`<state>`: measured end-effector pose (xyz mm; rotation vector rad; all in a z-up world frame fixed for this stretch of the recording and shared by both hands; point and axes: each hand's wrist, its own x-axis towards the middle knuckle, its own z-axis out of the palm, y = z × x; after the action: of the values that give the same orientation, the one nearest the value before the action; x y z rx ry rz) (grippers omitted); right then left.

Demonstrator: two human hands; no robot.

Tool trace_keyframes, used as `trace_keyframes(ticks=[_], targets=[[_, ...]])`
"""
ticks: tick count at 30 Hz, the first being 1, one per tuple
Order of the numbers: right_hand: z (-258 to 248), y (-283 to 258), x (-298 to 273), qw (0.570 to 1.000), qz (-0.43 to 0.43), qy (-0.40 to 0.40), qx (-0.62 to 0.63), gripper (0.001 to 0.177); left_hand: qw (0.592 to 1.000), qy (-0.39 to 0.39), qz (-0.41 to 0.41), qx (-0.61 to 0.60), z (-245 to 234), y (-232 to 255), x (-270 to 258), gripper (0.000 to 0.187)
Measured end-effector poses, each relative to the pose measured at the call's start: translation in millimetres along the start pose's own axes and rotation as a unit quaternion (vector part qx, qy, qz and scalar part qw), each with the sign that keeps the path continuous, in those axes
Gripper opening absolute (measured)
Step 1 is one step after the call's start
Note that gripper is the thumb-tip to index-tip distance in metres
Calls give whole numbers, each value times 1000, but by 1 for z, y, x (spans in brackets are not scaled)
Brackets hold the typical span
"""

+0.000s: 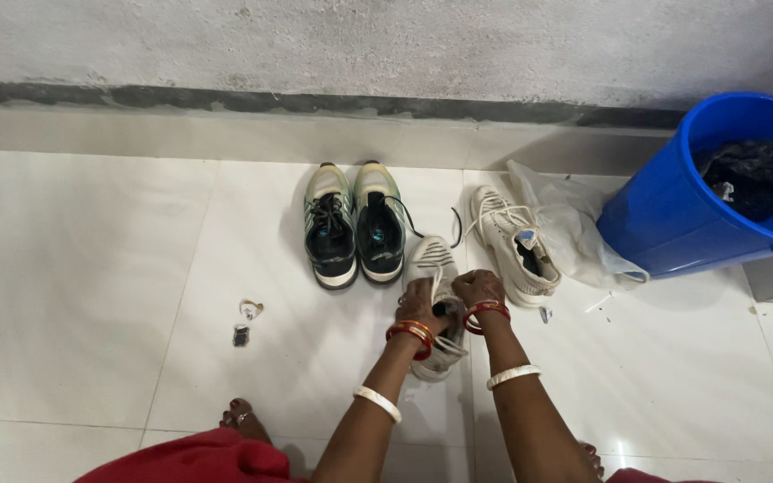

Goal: The person removes the laces from a white sneaker, then re-laces it by threading the laces through the eyelets and tying them. The task is performed on one shoe while other shoes remain on the floor nearby.

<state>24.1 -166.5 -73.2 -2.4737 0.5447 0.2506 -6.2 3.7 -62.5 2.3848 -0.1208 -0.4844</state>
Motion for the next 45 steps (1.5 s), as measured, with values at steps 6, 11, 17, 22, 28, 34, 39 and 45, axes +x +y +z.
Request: trace_keyframes(ticks=[6,11,17,22,28,34,39,45], targets=[[13,17,6,999,-2,-5,49,40,997,18,4,74,26,-16,11,92],[32,31,14,998,36,16,41,42,996,51,-15,69,47,-23,21,91],[29,31,8,995,8,57,86,36,988,86,-60,111,45,-9,18,80],[15,30,-1,930,114,-11,350,23,989,102,-79,69,41,-3,15,71],[10,27,-8,865,125,27,484,23,983,146,-73,78,50,-9,20,66],[-32,19,-18,845,95,-4,527,25,986,140,-95,-8,47,-13,22,57],[-72,12,-17,980,1,7,201,44,995,85,-43,-13,25,-15,21,53],[-47,-6,-27,962,-162,-146,162,47,972,54,-8,-230,21,-44,38,36]])
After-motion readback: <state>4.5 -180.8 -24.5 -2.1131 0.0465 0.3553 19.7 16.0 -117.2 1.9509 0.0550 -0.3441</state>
